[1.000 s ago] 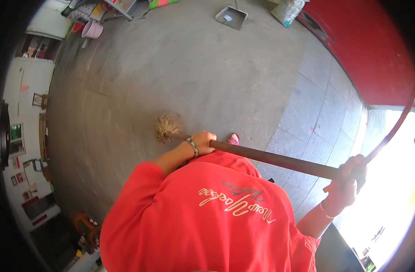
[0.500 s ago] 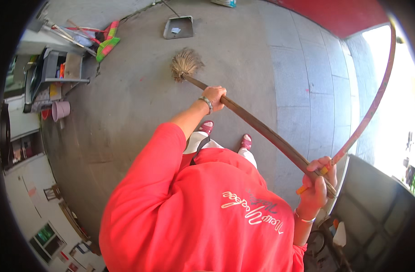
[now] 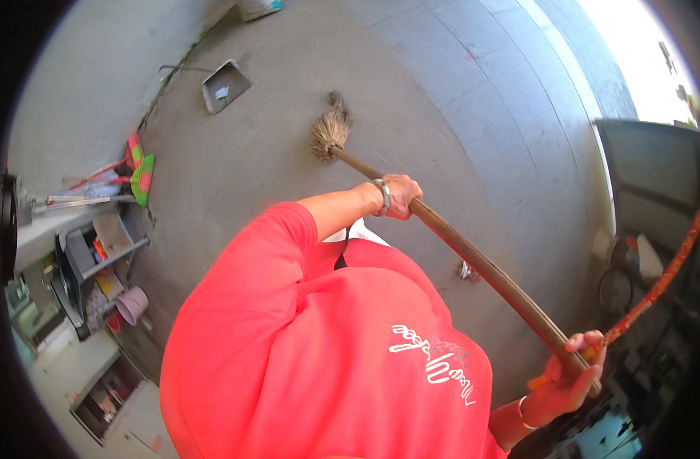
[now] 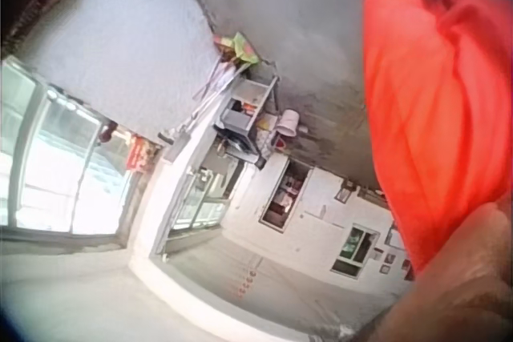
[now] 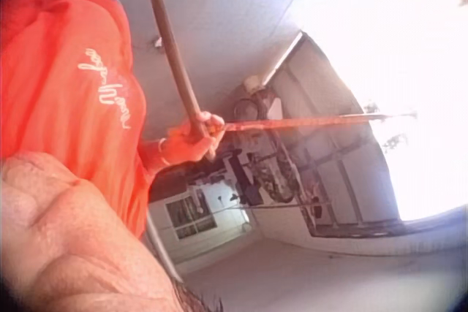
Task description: The person sweeps the floor using a broom while holding a fly swatter, gathering debris across the room toward a dustpan.
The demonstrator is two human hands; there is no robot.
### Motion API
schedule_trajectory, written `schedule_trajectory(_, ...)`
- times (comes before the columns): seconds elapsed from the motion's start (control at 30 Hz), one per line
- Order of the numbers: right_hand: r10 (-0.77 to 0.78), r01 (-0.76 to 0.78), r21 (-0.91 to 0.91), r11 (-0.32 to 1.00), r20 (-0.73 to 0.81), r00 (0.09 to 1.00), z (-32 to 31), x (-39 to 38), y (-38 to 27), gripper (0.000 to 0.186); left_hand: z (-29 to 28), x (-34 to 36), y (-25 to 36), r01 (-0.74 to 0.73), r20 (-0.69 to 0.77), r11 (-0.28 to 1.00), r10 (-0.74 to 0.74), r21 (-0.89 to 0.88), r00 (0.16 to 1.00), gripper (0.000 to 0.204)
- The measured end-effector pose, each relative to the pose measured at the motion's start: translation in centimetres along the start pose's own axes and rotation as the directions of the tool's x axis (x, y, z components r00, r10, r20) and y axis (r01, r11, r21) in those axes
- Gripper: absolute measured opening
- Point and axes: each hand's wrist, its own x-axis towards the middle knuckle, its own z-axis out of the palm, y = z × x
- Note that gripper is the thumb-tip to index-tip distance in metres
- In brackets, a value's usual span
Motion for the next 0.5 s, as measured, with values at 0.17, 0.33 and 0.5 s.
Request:
schedule_trajectory(0.17,-0.160,0.085,-0.161,0.983,-0.539,0.827,-2.7,-9.2,-3.4,0.065,7.6,3.5,10.8,-0.300,0.205,0.954,0.294,-0.001,0.934,0.019)
schedule_trajectory(0.33,-0.305,0.032,-0.391,0.920,-0.661,0.686,-6.7,-18.4,-4.6,0.050,16.6,5.9,18.2,-0.521,0.285,0.853,0.507,-0.028,0.814,0.017)
schedule_trajectory(0.5,-0.237,0.062,-0.283,0.957,-0.646,0.726,-15.8,-25.2,-4.9,0.049,18.9,4.8,21.9,-0.606,0.188,0.790,0.584,0.093,0.790,0.014)
